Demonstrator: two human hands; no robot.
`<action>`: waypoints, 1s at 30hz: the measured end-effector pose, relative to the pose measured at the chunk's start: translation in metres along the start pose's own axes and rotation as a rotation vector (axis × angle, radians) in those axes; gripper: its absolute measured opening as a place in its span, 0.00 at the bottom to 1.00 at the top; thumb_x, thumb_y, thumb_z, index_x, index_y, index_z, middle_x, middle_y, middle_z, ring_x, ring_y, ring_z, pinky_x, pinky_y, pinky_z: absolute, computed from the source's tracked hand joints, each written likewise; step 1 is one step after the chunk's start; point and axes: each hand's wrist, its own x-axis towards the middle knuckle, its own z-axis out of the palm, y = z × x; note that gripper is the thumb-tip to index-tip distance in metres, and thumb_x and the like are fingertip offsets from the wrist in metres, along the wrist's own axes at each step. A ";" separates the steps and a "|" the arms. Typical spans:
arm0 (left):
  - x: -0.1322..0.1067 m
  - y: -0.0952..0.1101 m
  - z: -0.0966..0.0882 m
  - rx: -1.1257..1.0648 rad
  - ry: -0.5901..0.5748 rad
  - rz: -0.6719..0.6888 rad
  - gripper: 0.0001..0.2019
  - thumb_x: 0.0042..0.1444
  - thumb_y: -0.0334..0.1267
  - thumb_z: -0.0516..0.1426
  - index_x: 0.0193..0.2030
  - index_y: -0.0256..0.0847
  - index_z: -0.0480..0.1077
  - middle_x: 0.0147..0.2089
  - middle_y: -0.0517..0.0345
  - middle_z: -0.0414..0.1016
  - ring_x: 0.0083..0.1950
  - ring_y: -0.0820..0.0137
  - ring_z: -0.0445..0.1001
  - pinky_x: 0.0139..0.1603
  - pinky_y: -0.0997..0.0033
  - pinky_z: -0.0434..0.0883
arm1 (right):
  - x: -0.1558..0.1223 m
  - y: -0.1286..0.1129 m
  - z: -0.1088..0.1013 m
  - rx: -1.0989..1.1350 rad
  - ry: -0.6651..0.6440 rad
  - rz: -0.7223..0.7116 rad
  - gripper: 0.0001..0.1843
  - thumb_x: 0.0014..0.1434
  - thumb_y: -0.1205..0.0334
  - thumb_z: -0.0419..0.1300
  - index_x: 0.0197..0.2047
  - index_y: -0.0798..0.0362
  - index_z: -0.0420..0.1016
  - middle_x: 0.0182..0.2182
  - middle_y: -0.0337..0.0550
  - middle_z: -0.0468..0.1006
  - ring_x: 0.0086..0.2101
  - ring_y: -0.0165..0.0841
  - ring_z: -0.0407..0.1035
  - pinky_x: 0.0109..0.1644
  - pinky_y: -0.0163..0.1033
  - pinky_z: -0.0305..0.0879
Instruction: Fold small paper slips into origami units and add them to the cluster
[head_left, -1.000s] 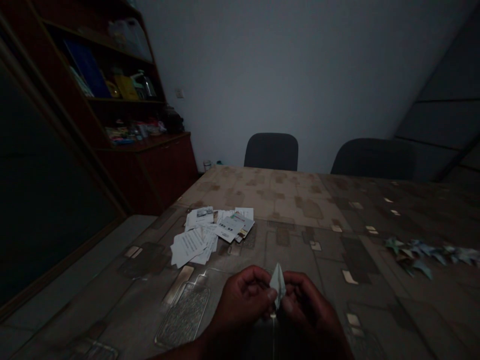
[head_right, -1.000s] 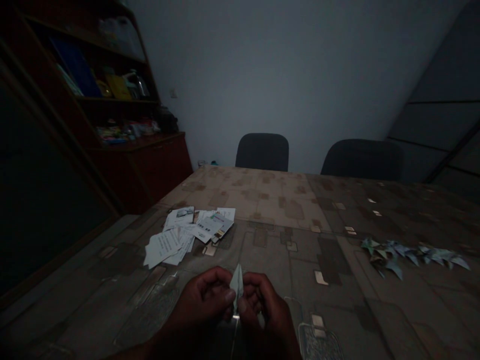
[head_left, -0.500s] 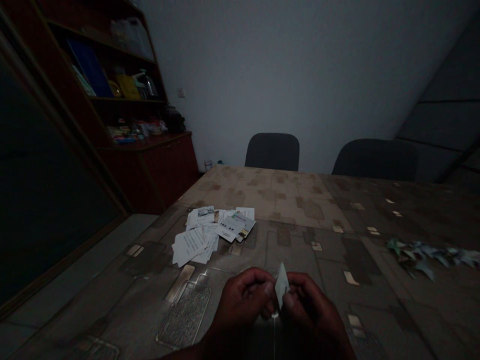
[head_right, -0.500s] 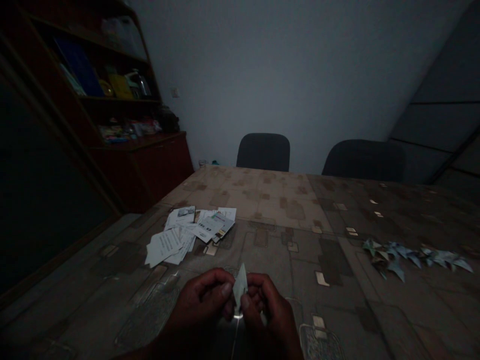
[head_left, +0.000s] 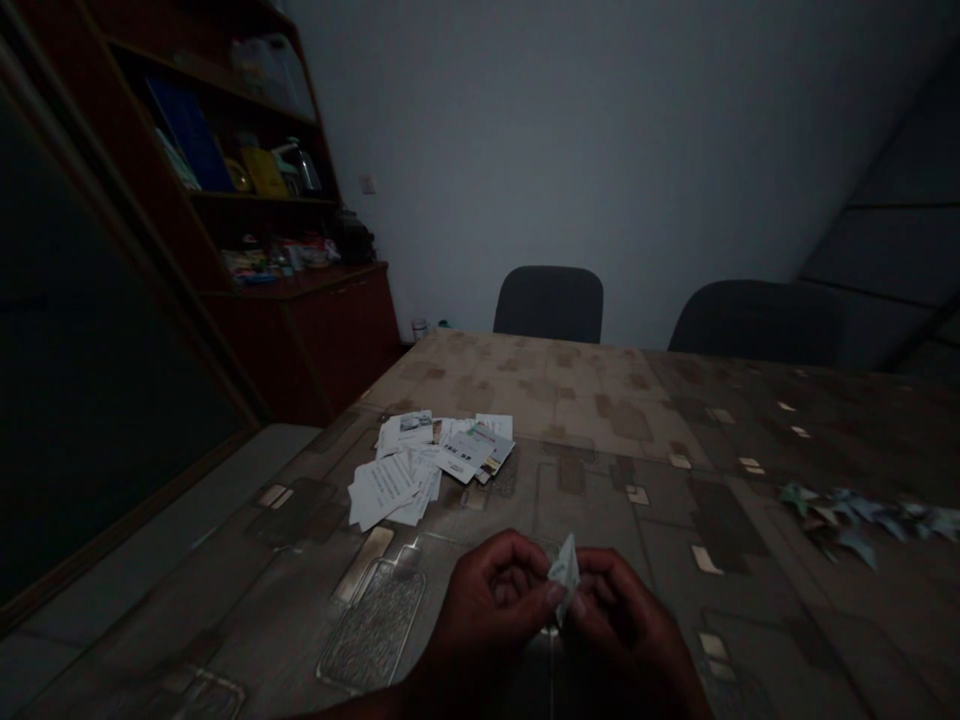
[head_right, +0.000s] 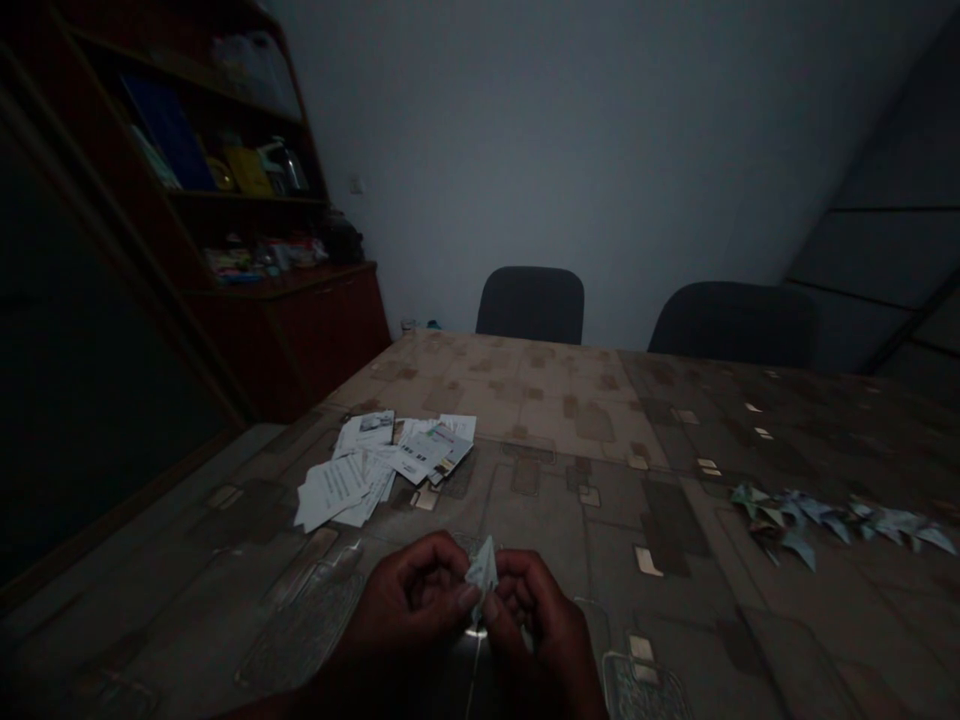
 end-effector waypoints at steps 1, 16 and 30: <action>-0.001 0.002 0.001 0.016 0.009 -0.002 0.16 0.44 0.46 0.67 0.27 0.37 0.68 0.22 0.63 0.66 0.24 0.76 0.61 0.26 0.78 0.59 | 0.000 -0.001 0.000 0.001 -0.003 0.002 0.21 0.57 0.42 0.60 0.40 0.53 0.74 0.27 0.41 0.77 0.30 0.37 0.71 0.34 0.36 0.64; -0.001 -0.003 0.001 0.037 0.045 -0.005 0.16 0.43 0.46 0.67 0.26 0.37 0.69 0.20 0.67 0.61 0.22 0.79 0.56 0.23 0.80 0.53 | -0.002 -0.009 0.001 -0.149 0.064 -0.061 0.14 0.55 0.50 0.63 0.33 0.52 0.75 0.23 0.36 0.71 0.25 0.31 0.64 0.29 0.33 0.60; 0.003 0.001 0.002 -0.067 -0.014 -0.044 0.23 0.40 0.54 0.69 0.27 0.39 0.65 0.20 0.67 0.63 0.20 0.79 0.58 0.22 0.79 0.56 | -0.003 -0.017 0.004 -0.060 0.084 -0.052 0.13 0.52 0.50 0.65 0.31 0.51 0.75 0.21 0.34 0.70 0.24 0.30 0.64 0.28 0.32 0.60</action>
